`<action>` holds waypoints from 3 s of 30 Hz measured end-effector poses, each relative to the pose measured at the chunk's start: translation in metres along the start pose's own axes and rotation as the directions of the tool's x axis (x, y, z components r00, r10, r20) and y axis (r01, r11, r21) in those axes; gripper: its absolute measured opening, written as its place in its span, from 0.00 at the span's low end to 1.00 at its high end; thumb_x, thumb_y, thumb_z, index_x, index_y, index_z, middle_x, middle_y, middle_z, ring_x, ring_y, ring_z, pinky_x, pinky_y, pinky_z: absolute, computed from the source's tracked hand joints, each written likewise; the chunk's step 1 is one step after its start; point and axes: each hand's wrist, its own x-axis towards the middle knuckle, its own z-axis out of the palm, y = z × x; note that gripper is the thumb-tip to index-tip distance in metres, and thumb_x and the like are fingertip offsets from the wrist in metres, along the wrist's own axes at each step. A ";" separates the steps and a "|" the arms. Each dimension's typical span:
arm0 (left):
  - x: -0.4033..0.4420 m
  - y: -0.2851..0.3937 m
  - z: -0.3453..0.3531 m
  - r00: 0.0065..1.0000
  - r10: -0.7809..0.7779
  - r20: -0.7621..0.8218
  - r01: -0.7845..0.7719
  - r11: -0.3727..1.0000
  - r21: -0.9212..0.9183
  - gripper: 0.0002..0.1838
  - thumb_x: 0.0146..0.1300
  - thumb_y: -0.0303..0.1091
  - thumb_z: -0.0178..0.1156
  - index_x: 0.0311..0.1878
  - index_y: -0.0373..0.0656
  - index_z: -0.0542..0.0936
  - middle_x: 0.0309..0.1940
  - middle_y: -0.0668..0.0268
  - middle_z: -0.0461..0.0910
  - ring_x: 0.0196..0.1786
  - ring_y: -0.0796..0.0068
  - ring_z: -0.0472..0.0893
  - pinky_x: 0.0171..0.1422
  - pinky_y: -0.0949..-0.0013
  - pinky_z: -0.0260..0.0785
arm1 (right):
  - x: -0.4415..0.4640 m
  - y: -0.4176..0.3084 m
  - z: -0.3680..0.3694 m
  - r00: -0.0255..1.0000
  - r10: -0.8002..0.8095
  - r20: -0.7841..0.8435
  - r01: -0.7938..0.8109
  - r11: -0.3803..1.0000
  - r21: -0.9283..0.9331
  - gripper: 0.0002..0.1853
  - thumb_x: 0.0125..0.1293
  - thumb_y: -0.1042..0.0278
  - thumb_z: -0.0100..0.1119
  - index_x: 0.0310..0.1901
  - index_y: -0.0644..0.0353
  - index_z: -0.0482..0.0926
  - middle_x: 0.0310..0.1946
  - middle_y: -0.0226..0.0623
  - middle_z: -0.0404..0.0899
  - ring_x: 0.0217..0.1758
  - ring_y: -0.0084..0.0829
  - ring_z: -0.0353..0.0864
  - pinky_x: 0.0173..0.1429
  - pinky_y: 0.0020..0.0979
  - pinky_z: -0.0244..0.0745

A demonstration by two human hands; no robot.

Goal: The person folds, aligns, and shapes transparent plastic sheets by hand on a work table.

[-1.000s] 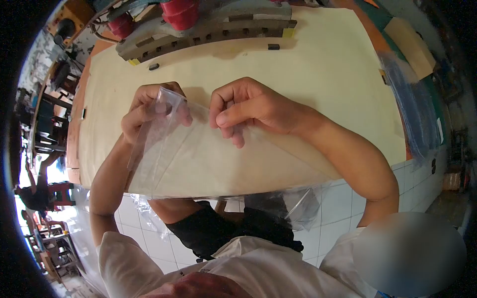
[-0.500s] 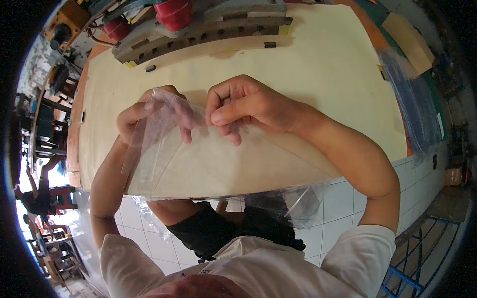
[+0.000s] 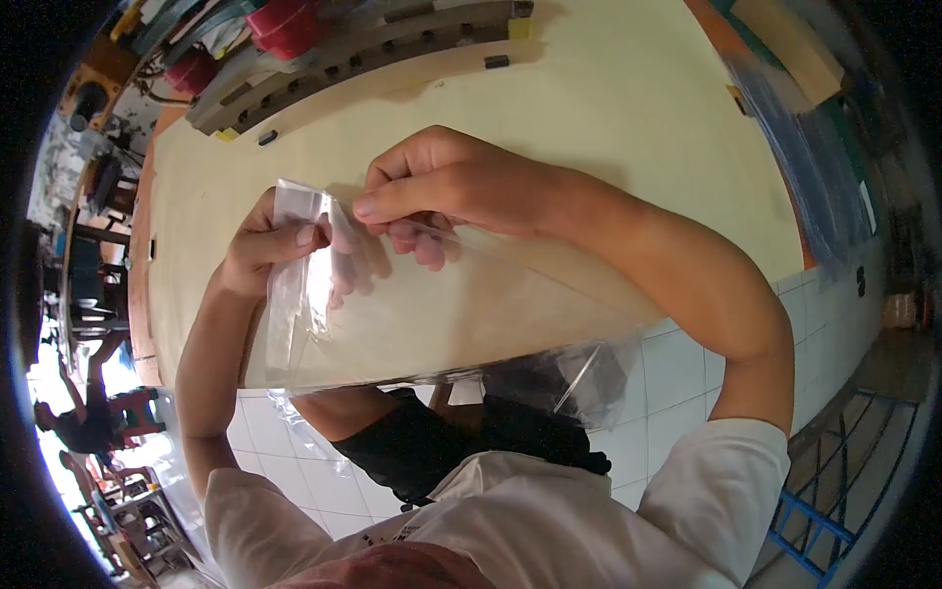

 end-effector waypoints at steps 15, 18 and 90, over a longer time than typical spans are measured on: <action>-0.003 -0.006 -0.017 0.983 0.178 -0.038 -0.181 0.977 -0.111 0.15 0.62 0.31 0.57 0.42 0.23 0.76 0.27 0.47 0.80 0.23 0.57 0.82 0.27 0.60 0.79 | -0.019 -0.023 -0.028 0.908 0.159 0.389 -0.055 0.962 -0.266 0.14 0.61 0.62 0.64 0.27 0.64 0.79 0.19 0.33 0.78 0.22 0.23 0.77 0.30 0.22 0.70; -0.002 -0.005 -0.018 0.981 0.190 -0.034 -0.192 0.978 -0.082 0.15 0.62 0.31 0.57 0.40 0.23 0.77 0.27 0.47 0.81 0.23 0.57 0.82 0.27 0.62 0.78 | -0.023 -0.036 -0.030 0.830 0.323 0.455 -0.110 0.894 -0.434 0.13 0.59 0.65 0.68 0.25 0.66 0.78 0.18 0.32 0.78 0.21 0.21 0.76 0.27 0.22 0.69; 0.003 -0.006 -0.017 0.986 0.162 -0.037 -0.164 0.984 -0.073 0.15 0.62 0.32 0.57 0.40 0.26 0.78 0.30 0.44 0.80 0.26 0.56 0.82 0.28 0.64 0.76 | -0.023 -0.040 -0.039 0.993 0.000 0.118 0.059 0.867 -0.496 0.28 0.69 0.44 0.56 0.18 0.56 0.66 0.12 0.22 0.60 0.15 0.15 0.61 0.21 0.22 0.55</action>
